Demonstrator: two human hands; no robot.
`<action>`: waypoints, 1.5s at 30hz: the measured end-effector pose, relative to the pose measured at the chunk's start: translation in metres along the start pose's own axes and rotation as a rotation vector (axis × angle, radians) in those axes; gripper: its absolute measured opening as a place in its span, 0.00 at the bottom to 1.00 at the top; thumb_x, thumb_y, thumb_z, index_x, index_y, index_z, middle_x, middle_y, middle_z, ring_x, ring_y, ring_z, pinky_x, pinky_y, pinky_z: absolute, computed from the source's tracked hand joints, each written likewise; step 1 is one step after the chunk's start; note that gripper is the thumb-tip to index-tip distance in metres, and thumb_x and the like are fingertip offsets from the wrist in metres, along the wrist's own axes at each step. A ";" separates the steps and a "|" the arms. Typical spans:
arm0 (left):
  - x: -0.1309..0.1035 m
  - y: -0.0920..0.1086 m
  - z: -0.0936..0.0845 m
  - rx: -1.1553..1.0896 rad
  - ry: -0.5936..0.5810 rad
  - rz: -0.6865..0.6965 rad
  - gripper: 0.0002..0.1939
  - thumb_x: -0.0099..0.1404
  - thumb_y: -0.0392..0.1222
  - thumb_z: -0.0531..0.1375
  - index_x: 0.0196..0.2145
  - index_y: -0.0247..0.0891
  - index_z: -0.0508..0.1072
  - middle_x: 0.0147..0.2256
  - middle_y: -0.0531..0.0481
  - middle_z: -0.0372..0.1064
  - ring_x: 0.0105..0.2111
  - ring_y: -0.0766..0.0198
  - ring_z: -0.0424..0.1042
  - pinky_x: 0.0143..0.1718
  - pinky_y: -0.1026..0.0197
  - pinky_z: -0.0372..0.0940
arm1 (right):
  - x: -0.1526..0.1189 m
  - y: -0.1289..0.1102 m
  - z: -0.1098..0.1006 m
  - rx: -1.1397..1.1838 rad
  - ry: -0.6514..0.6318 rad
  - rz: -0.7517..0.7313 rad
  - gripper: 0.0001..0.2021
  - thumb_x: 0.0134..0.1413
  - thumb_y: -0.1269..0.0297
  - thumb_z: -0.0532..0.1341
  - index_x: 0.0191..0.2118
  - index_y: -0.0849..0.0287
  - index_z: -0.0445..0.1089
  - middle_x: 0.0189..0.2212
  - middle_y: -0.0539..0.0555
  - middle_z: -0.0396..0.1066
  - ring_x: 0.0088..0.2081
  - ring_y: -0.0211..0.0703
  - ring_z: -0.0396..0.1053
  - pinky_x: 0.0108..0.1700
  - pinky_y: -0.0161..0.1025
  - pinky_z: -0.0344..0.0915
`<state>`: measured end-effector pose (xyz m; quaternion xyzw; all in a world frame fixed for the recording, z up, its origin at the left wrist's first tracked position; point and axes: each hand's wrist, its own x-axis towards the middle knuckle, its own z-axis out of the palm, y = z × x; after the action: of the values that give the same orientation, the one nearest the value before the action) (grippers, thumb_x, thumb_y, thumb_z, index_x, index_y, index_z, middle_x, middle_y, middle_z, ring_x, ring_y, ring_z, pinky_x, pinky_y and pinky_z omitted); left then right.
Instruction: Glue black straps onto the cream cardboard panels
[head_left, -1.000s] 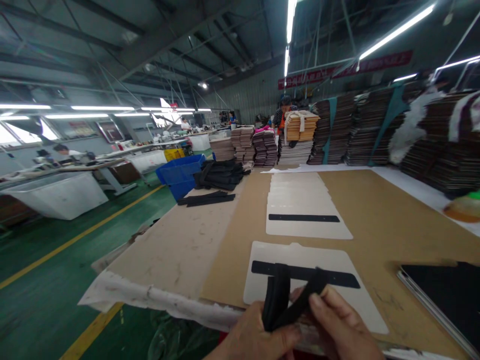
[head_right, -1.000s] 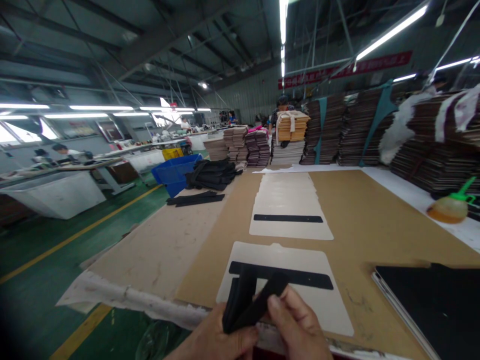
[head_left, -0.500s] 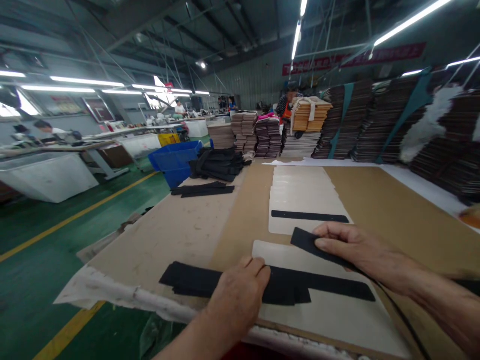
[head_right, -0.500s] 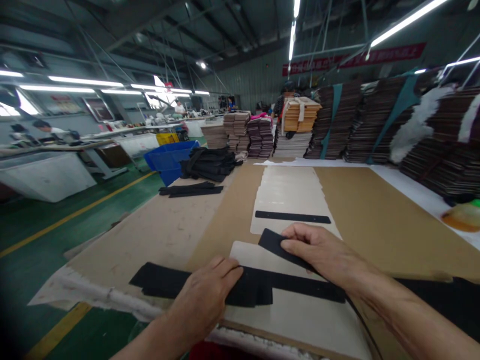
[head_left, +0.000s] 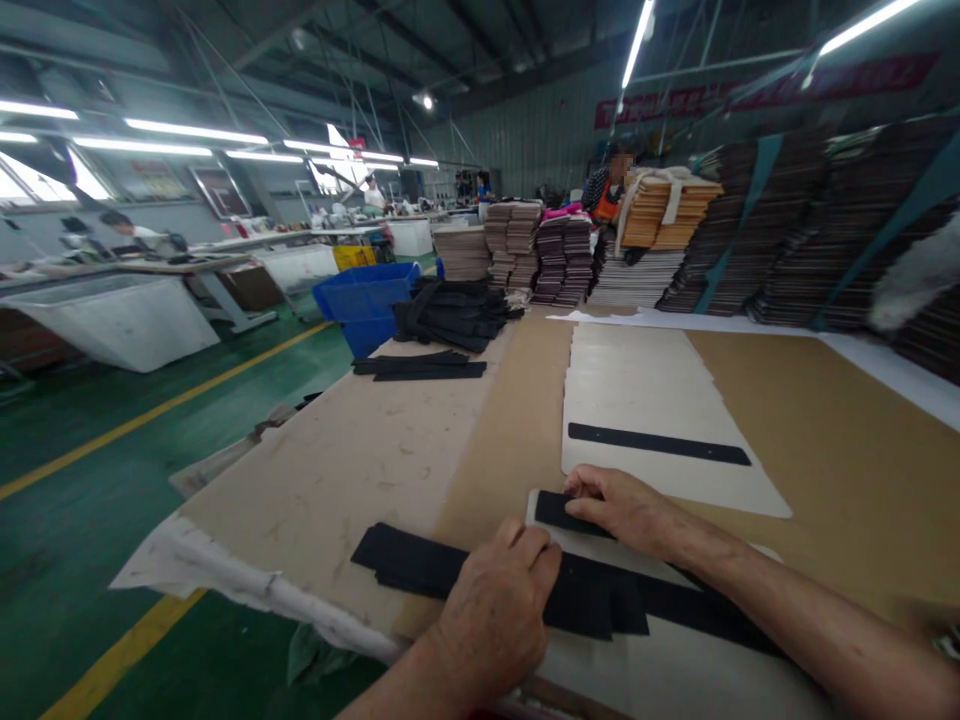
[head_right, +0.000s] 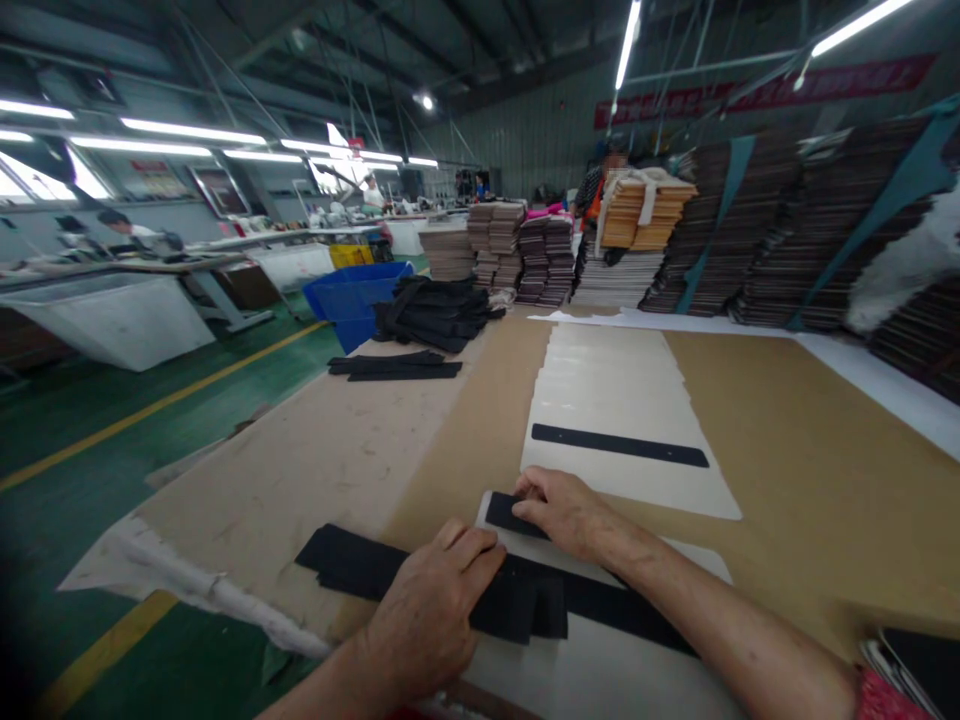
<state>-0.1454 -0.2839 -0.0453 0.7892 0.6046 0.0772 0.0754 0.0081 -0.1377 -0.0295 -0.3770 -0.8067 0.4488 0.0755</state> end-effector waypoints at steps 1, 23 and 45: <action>0.000 0.000 0.000 0.000 0.000 0.001 0.18 0.61 0.36 0.56 0.49 0.36 0.69 0.49 0.44 0.66 0.46 0.53 0.61 0.50 0.51 0.66 | 0.002 0.001 0.002 -0.012 -0.003 0.004 0.04 0.52 0.67 0.59 0.35 0.58 0.68 0.24 0.46 0.65 0.27 0.37 0.60 0.30 0.35 0.55; 0.002 0.002 0.000 0.000 -0.022 -0.065 0.21 0.58 0.39 0.59 0.51 0.40 0.68 0.64 0.40 0.54 0.54 0.47 0.61 0.52 0.47 0.67 | 0.011 0.001 0.007 -0.216 0.027 0.001 0.04 0.51 0.71 0.60 0.35 0.58 0.71 0.27 0.48 0.72 0.29 0.37 0.65 0.31 0.33 0.56; 0.007 -0.003 0.003 0.016 -0.058 -0.098 0.31 0.51 0.29 0.55 0.54 0.40 0.70 0.65 0.42 0.54 0.58 0.47 0.58 0.58 0.44 0.59 | -0.108 0.084 -0.095 0.005 -0.046 0.201 0.07 0.49 0.65 0.58 0.37 0.57 0.68 0.33 0.50 0.71 0.35 0.42 0.67 0.38 0.38 0.62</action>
<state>-0.1456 -0.2766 -0.0486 0.7610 0.6408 0.0459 0.0904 0.1735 -0.1214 -0.0164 -0.4453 -0.7652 0.4648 0.0124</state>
